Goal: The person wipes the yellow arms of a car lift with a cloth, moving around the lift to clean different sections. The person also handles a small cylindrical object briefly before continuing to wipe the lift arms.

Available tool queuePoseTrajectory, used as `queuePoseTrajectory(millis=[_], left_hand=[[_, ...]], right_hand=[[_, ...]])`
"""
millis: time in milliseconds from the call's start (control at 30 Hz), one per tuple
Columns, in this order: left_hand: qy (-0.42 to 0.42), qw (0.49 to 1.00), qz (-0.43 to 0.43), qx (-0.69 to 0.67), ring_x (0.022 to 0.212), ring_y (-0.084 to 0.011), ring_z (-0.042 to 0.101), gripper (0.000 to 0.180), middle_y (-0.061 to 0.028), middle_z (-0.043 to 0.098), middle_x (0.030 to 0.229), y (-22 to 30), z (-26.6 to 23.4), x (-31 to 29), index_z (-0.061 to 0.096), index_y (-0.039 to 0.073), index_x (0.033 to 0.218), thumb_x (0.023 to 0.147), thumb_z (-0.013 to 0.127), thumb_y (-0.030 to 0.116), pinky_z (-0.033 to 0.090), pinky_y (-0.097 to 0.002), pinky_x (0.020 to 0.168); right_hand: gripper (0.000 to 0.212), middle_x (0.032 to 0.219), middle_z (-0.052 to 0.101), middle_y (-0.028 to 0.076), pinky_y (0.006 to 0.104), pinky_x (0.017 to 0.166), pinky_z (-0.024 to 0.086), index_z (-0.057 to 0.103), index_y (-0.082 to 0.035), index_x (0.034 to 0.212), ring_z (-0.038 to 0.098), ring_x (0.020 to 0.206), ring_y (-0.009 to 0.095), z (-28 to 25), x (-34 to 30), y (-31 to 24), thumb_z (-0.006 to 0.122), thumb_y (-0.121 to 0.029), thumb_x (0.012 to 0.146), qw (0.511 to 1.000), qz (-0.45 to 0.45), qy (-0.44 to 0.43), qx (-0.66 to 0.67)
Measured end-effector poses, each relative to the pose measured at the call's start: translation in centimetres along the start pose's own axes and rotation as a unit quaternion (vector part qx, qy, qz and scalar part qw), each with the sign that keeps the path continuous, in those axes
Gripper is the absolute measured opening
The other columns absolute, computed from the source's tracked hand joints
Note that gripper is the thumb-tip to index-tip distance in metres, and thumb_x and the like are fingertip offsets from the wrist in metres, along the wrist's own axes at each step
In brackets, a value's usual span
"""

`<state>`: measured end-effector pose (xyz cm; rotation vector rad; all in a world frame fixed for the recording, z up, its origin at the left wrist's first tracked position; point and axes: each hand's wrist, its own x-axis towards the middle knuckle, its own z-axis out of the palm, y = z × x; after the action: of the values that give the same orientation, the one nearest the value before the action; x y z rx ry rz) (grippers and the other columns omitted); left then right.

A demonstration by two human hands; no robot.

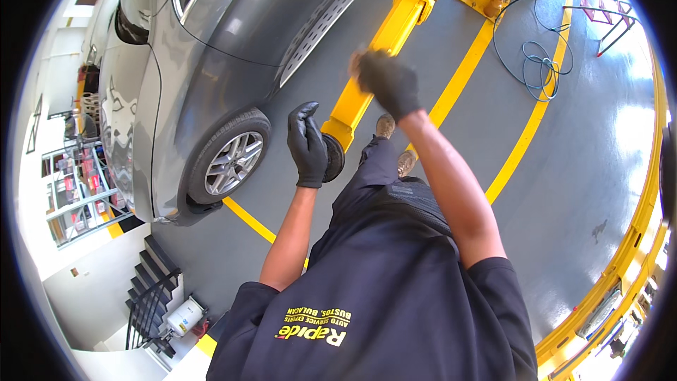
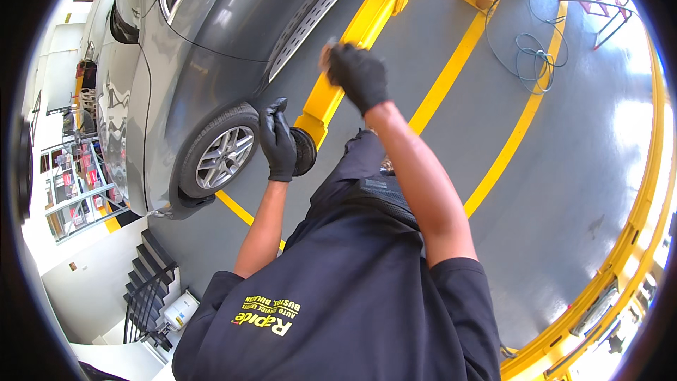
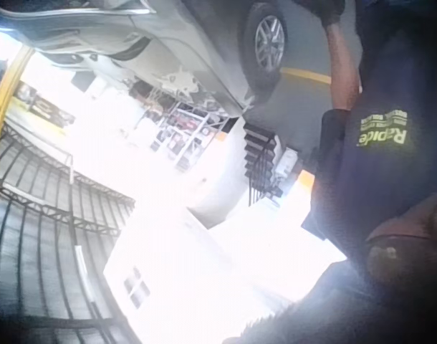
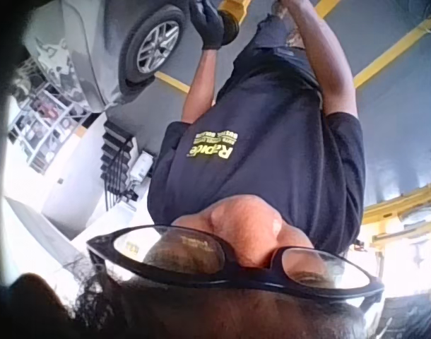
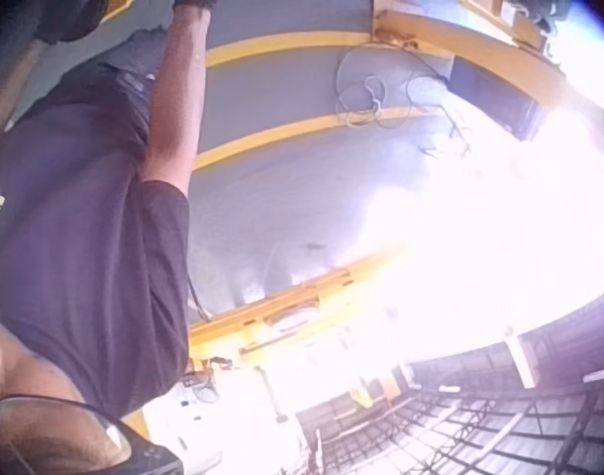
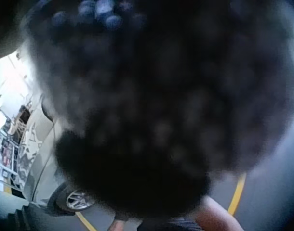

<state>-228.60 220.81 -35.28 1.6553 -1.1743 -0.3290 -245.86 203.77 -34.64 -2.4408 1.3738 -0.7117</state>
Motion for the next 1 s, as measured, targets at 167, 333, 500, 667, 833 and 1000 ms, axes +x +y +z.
queuePoseTrajectory(millis=[167, 333, 500, 667, 833, 1000], left_hand=[[0.000, 1.000, -0.014, 0.009, 0.116, -0.0287, 0.073, 0.028, -0.0167, 0.074, 0.123, 0.0, 0.0, 0.1, 0.069, -0.002, 0.129, 0.109, 0.049, -0.003, 0.056, -0.0396, 0.105], [-0.139, 0.989, -0.027, -0.047, 0.118, -0.0264, 0.072, 0.031, -0.0162, 0.072, 0.131, 0.4, -1.2, 1.3, 0.064, -0.002, 0.140, 0.111, 0.053, 0.000, 0.057, -0.0387, 0.103], [-0.148, 0.911, 0.246, 0.297, 0.139, -0.0488, 0.055, 0.051, -0.0269, 0.056, 0.152, -0.7, -2.1, 3.1, 0.050, -0.001, 0.157, 0.107, 0.056, 0.007, 0.044, -0.0579, 0.115], [-0.165, 0.919, 0.206, 0.292, 0.136, -0.0476, 0.056, 0.044, -0.0268, 0.058, 0.149, -0.2, -1.7, 2.7, 0.053, -0.005, 0.151, 0.108, 0.053, 0.008, 0.044, -0.0584, 0.115], [-0.201, 0.925, 0.182, 0.266, 0.133, -0.0479, 0.058, 0.038, -0.0281, 0.060, 0.144, -0.4, -2.2, 2.5, 0.056, -0.007, 0.144, 0.109, 0.051, 0.006, 0.045, -0.0574, 0.115], [-0.221, 0.933, 0.171, 0.226, 0.129, -0.0472, 0.060, 0.034, -0.0276, 0.061, 0.141, -1.1, -1.6, 3.2, 0.058, -0.007, 0.141, 0.109, 0.051, 0.004, 0.047, -0.0543, 0.113]], right_hand=[[0.018, 0.088, 0.072, 0.009, 0.0443, 0.071, 0.061, 0.070, -0.013, 0.103, 0.076, 0.081, 0.032, 1.6, -2.3, -3.8, 0.077, -0.023, 0.091, 0.997, -0.063, 0.034, -0.032], [0.019, 0.088, 0.069, 0.002, 0.0434, 0.065, 0.061, 0.071, -0.020, 0.102, 0.076, 0.080, 0.026, 2.3, -5.1, -3.9, 0.080, -0.028, 0.087, 0.987, -0.144, -0.010, 0.076], [0.020, 0.096, 0.074, 0.011, 0.0498, 0.071, 0.059, 0.072, -0.018, 0.110, 0.075, 0.085, 0.035, 3.6, 0.4, 3.1, 0.074, -0.036, 0.103, 0.962, 0.072, 0.209, 0.162], [0.024, 0.118, 0.072, 0.018, 0.0506, 0.084, 0.060, 0.063, -0.009, 0.123, 0.073, 0.103, 0.043, 7.4, -5.9, -2.7, 0.074, -0.021, 0.105, 0.892, 0.147, 0.297, 0.307], [0.024, 0.116, 0.072, 0.018, 0.0518, 0.081, 0.059, 0.062, -0.010, 0.122, 0.074, 0.098, 0.042, 9.0, -7.8, -3.0, 0.073, -0.023, 0.105, 0.888, 0.133, 0.265, 0.352], [0.023, 0.103, 0.073, 0.021, 0.0539, 0.077, 0.057, 0.062, -0.008, 0.119, 0.074, 0.093, 0.045, 7.9, -0.5, 0.0, 0.066, -0.029, 0.109, 0.787, 0.346, 0.353, 0.370]])
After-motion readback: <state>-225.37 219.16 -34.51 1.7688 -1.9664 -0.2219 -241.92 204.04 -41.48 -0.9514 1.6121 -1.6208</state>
